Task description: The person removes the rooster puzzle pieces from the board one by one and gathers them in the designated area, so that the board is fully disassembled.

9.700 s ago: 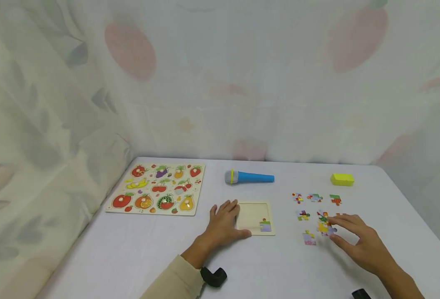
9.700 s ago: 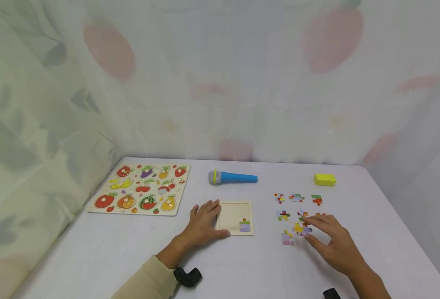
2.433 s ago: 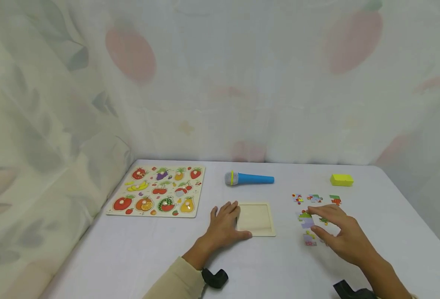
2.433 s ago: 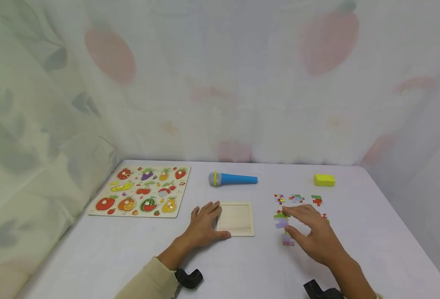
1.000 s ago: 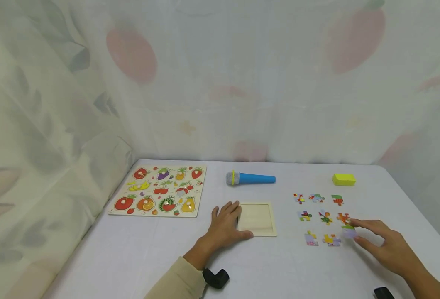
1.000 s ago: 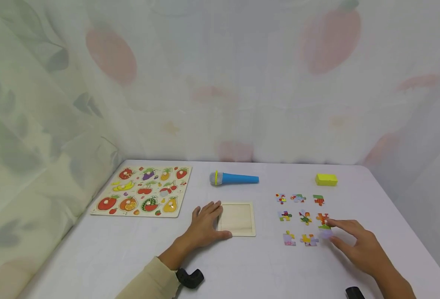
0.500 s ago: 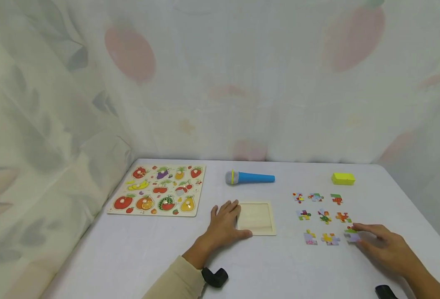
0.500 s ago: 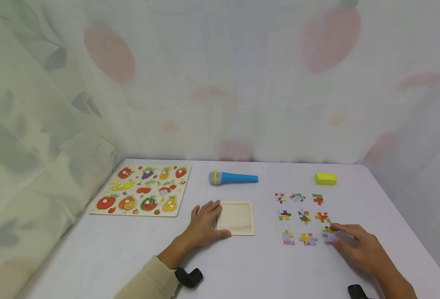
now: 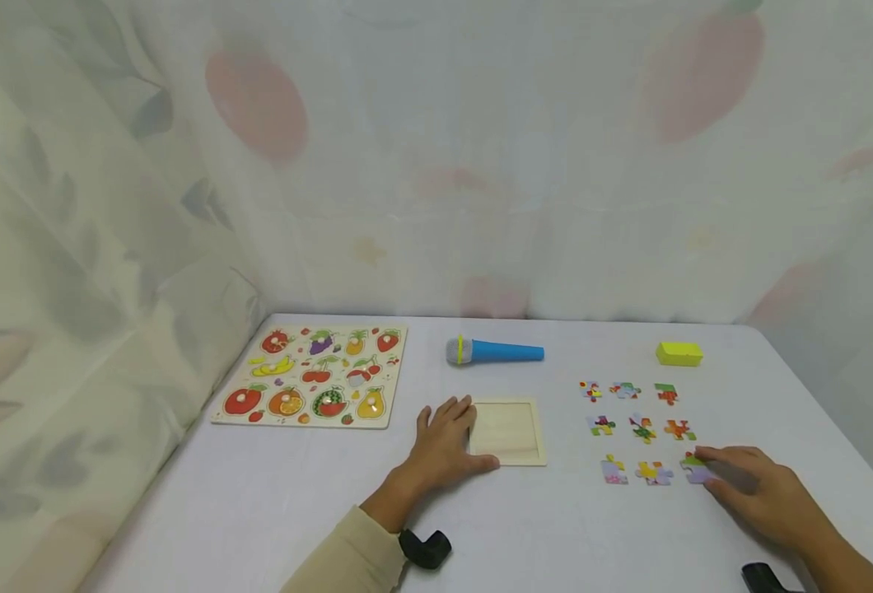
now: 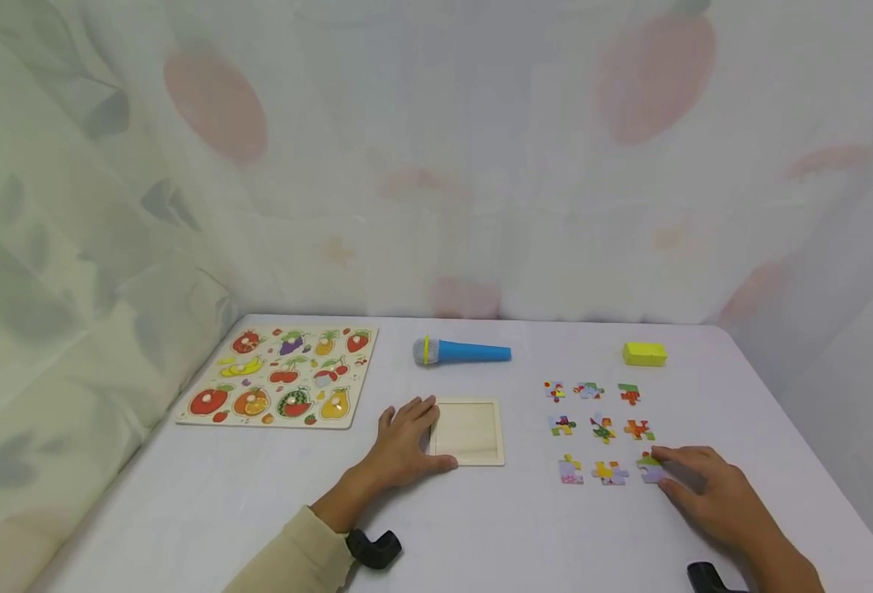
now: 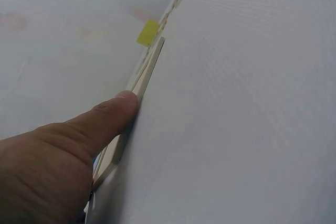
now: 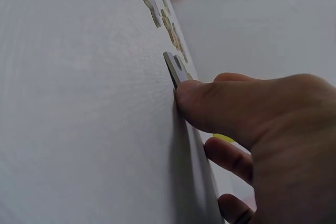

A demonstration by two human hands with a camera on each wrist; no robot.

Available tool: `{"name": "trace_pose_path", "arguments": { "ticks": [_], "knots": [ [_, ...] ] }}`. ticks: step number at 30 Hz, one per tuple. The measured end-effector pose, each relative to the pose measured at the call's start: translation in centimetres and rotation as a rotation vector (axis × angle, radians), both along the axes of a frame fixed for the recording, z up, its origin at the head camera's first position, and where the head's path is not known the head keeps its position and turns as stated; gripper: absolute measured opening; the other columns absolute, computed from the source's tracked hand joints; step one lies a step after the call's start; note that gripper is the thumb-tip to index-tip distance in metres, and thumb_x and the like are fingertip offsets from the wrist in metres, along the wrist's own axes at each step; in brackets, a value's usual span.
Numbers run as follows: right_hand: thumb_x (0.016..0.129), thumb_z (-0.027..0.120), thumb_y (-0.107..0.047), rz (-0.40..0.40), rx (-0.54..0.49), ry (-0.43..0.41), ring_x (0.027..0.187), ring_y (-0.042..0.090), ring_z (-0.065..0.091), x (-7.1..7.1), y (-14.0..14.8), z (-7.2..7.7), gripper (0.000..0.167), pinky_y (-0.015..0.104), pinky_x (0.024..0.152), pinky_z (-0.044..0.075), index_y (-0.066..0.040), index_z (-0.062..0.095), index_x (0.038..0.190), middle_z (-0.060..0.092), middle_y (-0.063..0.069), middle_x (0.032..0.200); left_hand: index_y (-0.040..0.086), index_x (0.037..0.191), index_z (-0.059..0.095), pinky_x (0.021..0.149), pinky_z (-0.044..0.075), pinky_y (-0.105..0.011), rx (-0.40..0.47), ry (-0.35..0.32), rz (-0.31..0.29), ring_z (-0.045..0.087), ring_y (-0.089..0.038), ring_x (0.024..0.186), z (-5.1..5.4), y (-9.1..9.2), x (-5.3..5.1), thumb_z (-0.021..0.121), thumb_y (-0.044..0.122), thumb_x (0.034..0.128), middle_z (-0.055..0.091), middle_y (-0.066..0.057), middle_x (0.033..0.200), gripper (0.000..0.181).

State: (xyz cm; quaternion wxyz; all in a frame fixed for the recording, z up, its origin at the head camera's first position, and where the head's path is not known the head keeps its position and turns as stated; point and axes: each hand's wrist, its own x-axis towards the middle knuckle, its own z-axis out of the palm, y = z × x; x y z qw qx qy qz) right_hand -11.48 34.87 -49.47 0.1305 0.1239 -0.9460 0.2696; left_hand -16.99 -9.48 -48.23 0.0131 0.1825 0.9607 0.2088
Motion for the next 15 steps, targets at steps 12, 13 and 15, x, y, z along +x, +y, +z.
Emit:
{"name": "trace_pose_path", "arguments": {
  "ticks": [12, 13, 15],
  "knots": [
    [0.077, 0.081, -0.020, -0.031, 0.027, -0.062, 0.108, 0.050, 0.051, 0.1, -0.1, 0.5, 0.044, 0.063, 0.079, 0.041, -0.003, 0.067, 0.116, 0.062, 0.024, 0.115, 0.004, 0.142, 0.048, 0.107, 0.012, -0.060, -0.011, -0.013, -0.005, 0.024, -0.027, 0.140, -0.4, 0.0, 0.2, 0.071, 0.062, 0.0761, 0.037, -0.008, 0.151, 0.091],
    [0.079, 0.080, -0.022, -0.039, 0.037, -0.068, 0.108, 0.050, 0.051, 0.0, -0.3, 0.8, 0.045, 0.063, 0.079, 0.041, -0.003, 0.067, 0.117, 0.062, 0.026, 0.116, 0.004, 0.142, 0.047, 0.107, 0.012, -0.060, -0.016, -0.015, -0.004, 0.024, -0.027, 0.140, -0.4, 0.0, 0.2, 0.071, 0.062, 0.0761, 0.037, -0.008, 0.151, 0.091],
    [0.079, 0.080, -0.022, -0.041, 0.030, -0.051, 0.108, 0.050, 0.051, -0.1, -0.5, 1.4, 0.046, 0.063, 0.079, 0.041, -0.002, 0.066, 0.118, 0.061, 0.027, 0.117, 0.004, 0.142, 0.048, 0.107, 0.012, -0.060, -0.024, -0.016, -0.002, 0.024, -0.027, 0.140, -0.5, -0.1, 0.2, 0.070, 0.063, 0.0762, 0.037, -0.008, 0.151, 0.091]
  ]
}}
